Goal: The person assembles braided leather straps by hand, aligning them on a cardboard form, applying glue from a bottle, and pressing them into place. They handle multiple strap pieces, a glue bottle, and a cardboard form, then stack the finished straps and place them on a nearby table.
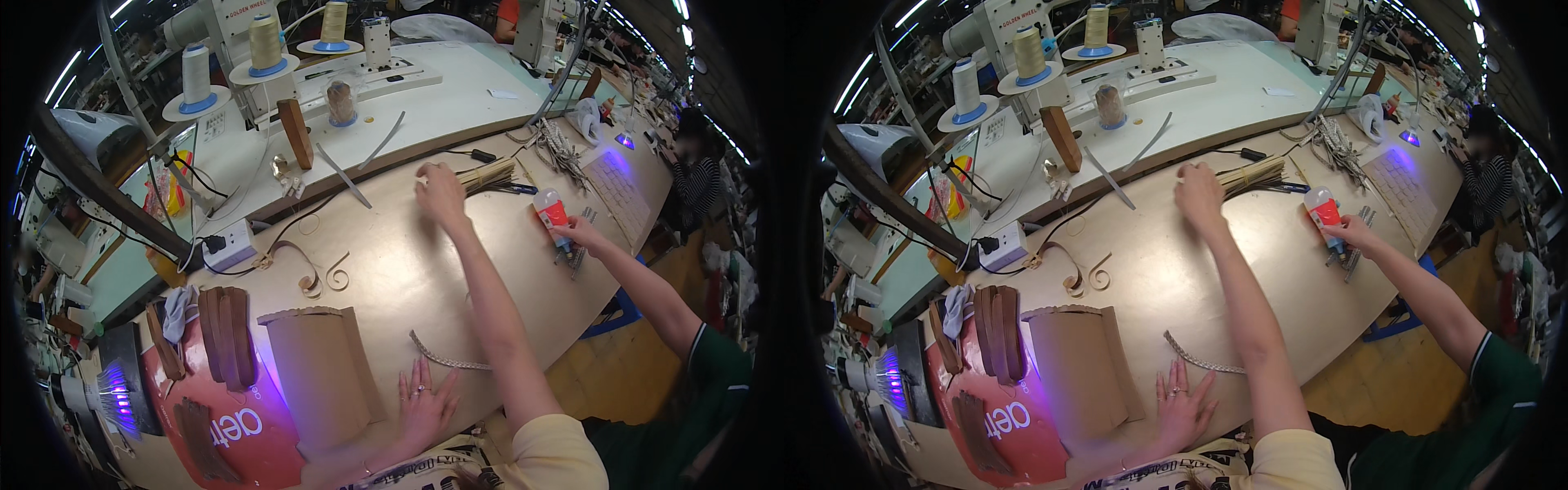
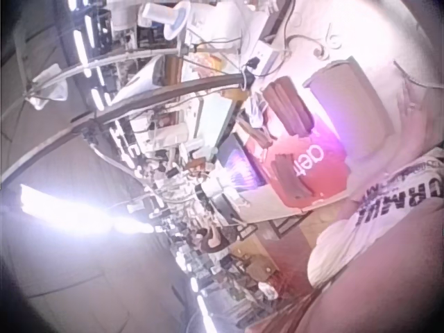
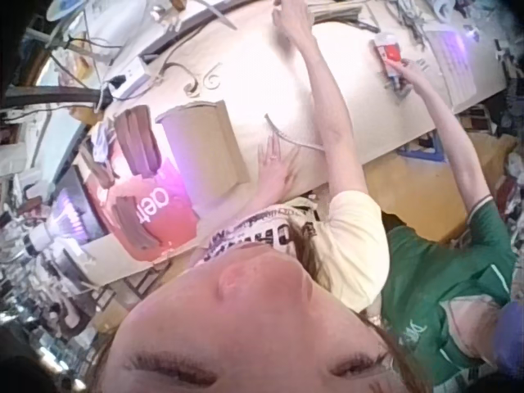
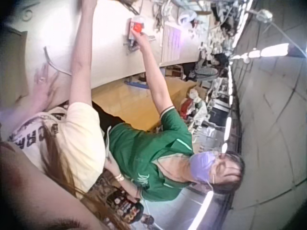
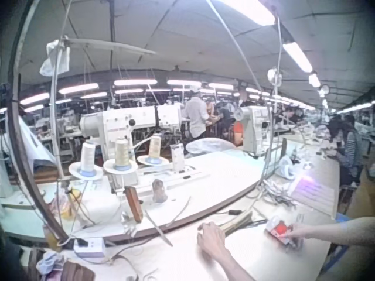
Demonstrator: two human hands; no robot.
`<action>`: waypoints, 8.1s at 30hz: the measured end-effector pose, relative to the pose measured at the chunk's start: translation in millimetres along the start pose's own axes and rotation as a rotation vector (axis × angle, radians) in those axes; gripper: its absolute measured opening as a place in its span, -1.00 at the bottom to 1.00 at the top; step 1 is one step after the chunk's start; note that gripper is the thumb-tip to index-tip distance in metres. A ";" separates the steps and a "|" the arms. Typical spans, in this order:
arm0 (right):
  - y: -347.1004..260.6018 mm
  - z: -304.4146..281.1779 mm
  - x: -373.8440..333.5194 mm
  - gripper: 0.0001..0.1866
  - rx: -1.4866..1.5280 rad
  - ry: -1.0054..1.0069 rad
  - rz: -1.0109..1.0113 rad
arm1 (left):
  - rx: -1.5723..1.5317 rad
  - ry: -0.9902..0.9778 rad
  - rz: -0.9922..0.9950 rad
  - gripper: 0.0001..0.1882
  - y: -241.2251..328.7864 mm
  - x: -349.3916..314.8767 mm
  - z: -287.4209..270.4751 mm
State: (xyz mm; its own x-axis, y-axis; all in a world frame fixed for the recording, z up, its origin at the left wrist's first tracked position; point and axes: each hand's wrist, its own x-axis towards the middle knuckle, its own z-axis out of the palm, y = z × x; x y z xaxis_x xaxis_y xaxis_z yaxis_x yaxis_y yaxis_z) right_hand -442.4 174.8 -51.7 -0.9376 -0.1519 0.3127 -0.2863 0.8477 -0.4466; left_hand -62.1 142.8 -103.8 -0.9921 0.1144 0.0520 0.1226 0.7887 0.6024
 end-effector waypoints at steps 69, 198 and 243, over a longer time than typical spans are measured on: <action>129.7 -17.6 -19.4 -0.72 0.200 0.288 -0.374 | 0.667 0.375 0.717 -0.94 -64.3 367.3 -76.9; -117.9 -152.0 -246.9 -0.87 0.541 -0.310 -0.452 | -0.046 0.710 0.134 -0.72 1.5 9.2 -162.9; -110.5 -148.8 -244.9 -0.83 0.380 -0.187 -0.597 | 0.145 0.528 0.239 -0.79 1.3 17.6 -185.5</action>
State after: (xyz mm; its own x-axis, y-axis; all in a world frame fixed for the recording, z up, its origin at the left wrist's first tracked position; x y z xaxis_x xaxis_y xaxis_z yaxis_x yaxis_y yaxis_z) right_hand -151.8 194.0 45.8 -0.6089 -0.6459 0.4605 -0.7758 0.3636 -0.5157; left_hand -84.6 33.7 45.6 -0.8117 0.0126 0.5840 0.3101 0.8566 0.4125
